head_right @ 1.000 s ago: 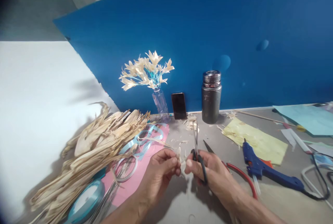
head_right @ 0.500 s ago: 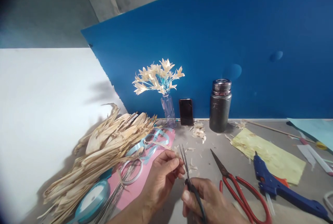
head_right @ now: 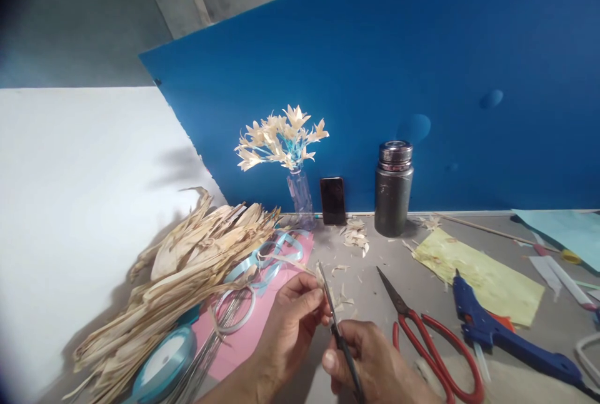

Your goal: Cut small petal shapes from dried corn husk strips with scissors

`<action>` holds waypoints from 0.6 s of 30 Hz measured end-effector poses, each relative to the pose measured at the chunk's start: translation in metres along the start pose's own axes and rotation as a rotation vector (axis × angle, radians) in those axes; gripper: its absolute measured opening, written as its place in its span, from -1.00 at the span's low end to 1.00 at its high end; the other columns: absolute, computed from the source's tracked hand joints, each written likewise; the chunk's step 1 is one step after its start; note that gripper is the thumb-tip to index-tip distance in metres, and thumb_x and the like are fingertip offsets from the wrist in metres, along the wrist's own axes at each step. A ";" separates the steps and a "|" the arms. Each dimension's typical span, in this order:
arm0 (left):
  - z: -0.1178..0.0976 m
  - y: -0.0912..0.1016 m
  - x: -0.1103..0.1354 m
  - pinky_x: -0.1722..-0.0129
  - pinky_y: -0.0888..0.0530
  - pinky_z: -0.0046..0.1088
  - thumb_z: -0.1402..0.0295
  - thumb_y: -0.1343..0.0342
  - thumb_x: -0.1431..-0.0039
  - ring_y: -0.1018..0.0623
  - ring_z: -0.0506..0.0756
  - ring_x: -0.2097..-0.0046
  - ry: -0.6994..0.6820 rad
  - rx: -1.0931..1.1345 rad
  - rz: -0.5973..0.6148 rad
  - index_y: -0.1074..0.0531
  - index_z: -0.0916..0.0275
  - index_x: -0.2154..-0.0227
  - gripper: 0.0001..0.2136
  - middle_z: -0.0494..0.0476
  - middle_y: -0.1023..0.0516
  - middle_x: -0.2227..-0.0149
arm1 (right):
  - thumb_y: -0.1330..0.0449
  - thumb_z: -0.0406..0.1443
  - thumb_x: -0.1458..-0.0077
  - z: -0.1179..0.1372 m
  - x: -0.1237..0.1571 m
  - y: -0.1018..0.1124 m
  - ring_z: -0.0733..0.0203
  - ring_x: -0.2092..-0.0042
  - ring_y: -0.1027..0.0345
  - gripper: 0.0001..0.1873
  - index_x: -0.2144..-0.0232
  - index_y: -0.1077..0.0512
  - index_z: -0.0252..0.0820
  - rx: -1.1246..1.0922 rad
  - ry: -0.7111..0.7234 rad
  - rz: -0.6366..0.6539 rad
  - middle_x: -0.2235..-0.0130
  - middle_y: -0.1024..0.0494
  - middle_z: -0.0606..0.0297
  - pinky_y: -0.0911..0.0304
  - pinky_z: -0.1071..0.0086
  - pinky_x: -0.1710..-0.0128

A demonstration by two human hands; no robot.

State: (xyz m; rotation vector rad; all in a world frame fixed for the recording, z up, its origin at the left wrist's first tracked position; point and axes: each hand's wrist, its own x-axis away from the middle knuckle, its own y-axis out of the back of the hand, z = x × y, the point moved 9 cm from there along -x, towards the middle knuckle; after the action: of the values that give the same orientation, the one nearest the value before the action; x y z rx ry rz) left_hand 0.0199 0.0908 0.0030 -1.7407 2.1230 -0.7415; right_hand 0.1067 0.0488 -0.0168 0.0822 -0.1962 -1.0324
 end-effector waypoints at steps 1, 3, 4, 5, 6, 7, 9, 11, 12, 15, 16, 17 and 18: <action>0.000 0.000 0.000 0.42 -0.32 -0.49 0.43 -0.32 0.08 -0.43 -0.02 0.50 0.003 -0.004 0.001 -0.40 0.27 0.52 -0.83 0.04 -0.52 0.57 | -0.18 0.28 -0.01 0.000 0.000 0.001 0.32 0.50 -0.11 -0.37 0.52 -0.24 -0.15 0.010 -0.007 -0.008 0.54 -0.30 0.40 0.02 0.46 0.54; -0.001 -0.001 0.000 0.42 -0.31 -0.49 0.43 -0.31 0.09 -0.44 -0.01 0.50 0.007 -0.017 -0.006 -0.40 0.27 0.54 -0.84 0.05 -0.52 0.57 | -0.16 0.26 -0.04 0.000 0.001 0.003 0.32 0.50 -0.08 -0.38 0.52 -0.22 -0.14 0.042 -0.015 -0.027 0.55 -0.28 0.41 0.02 0.45 0.53; -0.002 -0.001 0.000 0.42 -0.31 -0.49 0.43 -0.31 0.10 -0.44 -0.01 0.49 0.008 -0.025 -0.011 -0.40 0.27 0.54 -0.84 0.06 -0.52 0.57 | -0.15 0.26 -0.06 -0.001 0.001 0.004 0.32 0.51 -0.07 -0.38 0.53 -0.22 -0.14 0.065 -0.017 -0.038 0.55 -0.28 0.41 0.03 0.45 0.53; -0.003 -0.001 0.001 0.42 -0.31 -0.49 0.43 -0.30 0.11 -0.44 -0.01 0.50 0.008 -0.033 -0.014 -0.39 0.27 0.55 -0.84 0.06 -0.52 0.57 | -0.14 0.26 -0.07 -0.001 0.001 0.005 0.33 0.51 -0.06 -0.38 0.54 -0.22 -0.14 0.091 -0.014 -0.048 0.55 -0.27 0.41 0.03 0.45 0.53; -0.004 -0.002 0.001 0.42 -0.31 -0.48 0.43 -0.30 0.12 -0.43 -0.01 0.50 0.007 -0.040 -0.012 -0.39 0.26 0.55 -0.84 0.06 -0.52 0.57 | -0.14 0.26 -0.07 -0.001 0.001 0.006 0.32 0.51 -0.06 -0.38 0.55 -0.22 -0.15 0.113 -0.005 -0.054 0.56 -0.27 0.41 0.04 0.44 0.53; -0.005 -0.003 0.001 0.41 -0.31 -0.48 0.43 -0.30 0.13 -0.43 -0.01 0.50 0.004 -0.046 -0.010 -0.39 0.26 0.55 -0.83 0.06 -0.52 0.57 | -0.13 0.26 -0.07 0.000 0.001 0.007 0.32 0.51 -0.07 -0.38 0.56 -0.23 -0.15 0.127 0.007 -0.060 0.56 -0.28 0.40 0.04 0.44 0.53; -0.006 -0.004 0.002 0.41 -0.31 -0.47 0.43 -0.30 0.14 -0.44 0.00 0.50 -0.002 -0.054 -0.002 -0.38 0.26 0.55 -0.83 0.06 -0.52 0.58 | -0.13 0.26 -0.07 0.000 0.001 0.008 0.30 0.51 -0.11 -0.37 0.56 -0.25 -0.15 0.128 0.024 -0.061 0.56 -0.30 0.39 0.03 0.45 0.54; -0.007 -0.005 0.003 0.40 -0.31 -0.46 0.44 -0.29 0.15 -0.44 0.01 0.50 -0.008 -0.057 0.004 -0.37 0.25 0.54 -0.84 0.07 -0.52 0.58 | -0.11 0.28 -0.07 -0.001 0.001 0.007 0.30 0.51 -0.14 -0.35 0.57 -0.27 -0.16 0.105 0.031 -0.047 0.57 -0.33 0.37 0.01 0.46 0.54; -0.008 -0.005 0.003 0.40 -0.31 -0.46 0.44 -0.28 0.15 -0.45 0.01 0.50 -0.009 -0.056 0.008 -0.37 0.25 0.54 -0.84 0.07 -0.52 0.58 | -0.11 0.29 -0.06 -0.002 0.002 0.006 0.30 0.52 -0.14 -0.34 0.57 -0.28 -0.17 0.094 0.030 -0.041 0.57 -0.34 0.36 0.01 0.46 0.55; -0.009 -0.006 0.003 0.40 -0.32 -0.45 0.45 -0.26 0.15 -0.45 0.02 0.49 -0.011 -0.049 0.017 -0.37 0.25 0.54 -0.85 0.07 -0.53 0.58 | -0.10 0.30 -0.05 -0.002 0.002 0.008 0.31 0.53 -0.12 -0.33 0.58 -0.26 -0.16 0.084 0.029 -0.053 0.58 -0.32 0.38 0.02 0.47 0.56; -0.009 -0.006 0.003 0.39 -0.32 -0.45 0.46 -0.26 0.15 -0.46 0.02 0.49 -0.012 -0.046 0.018 -0.37 0.25 0.53 -0.86 0.07 -0.53 0.58 | -0.10 0.30 -0.05 -0.001 0.003 0.008 0.31 0.53 -0.11 -0.34 0.59 -0.26 -0.16 0.087 0.030 -0.055 0.58 -0.31 0.38 0.01 0.47 0.56; -0.009 -0.006 0.004 0.39 -0.32 -0.45 0.46 -0.25 0.14 -0.46 0.02 0.49 -0.012 -0.044 0.019 -0.37 0.25 0.53 -0.86 0.07 -0.53 0.58 | -0.10 0.28 -0.06 0.000 0.004 0.008 0.30 0.52 -0.12 -0.35 0.59 -0.26 -0.16 0.088 0.032 -0.059 0.58 -0.31 0.38 0.01 0.47 0.55; -0.009 -0.006 0.004 0.40 -0.32 -0.46 0.46 -0.25 0.15 -0.46 0.02 0.49 -0.013 -0.043 0.021 -0.37 0.25 0.54 -0.86 0.07 -0.53 0.58 | -0.11 0.27 -0.07 0.001 0.004 0.008 0.30 0.51 -0.12 -0.36 0.58 -0.26 -0.16 0.088 0.036 -0.062 0.57 -0.31 0.38 0.00 0.47 0.55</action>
State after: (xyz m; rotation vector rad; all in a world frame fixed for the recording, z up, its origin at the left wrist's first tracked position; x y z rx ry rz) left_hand 0.0194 0.0884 0.0145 -1.7373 2.1610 -0.6821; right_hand 0.1156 0.0497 -0.0140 0.1877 -0.2076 -1.0829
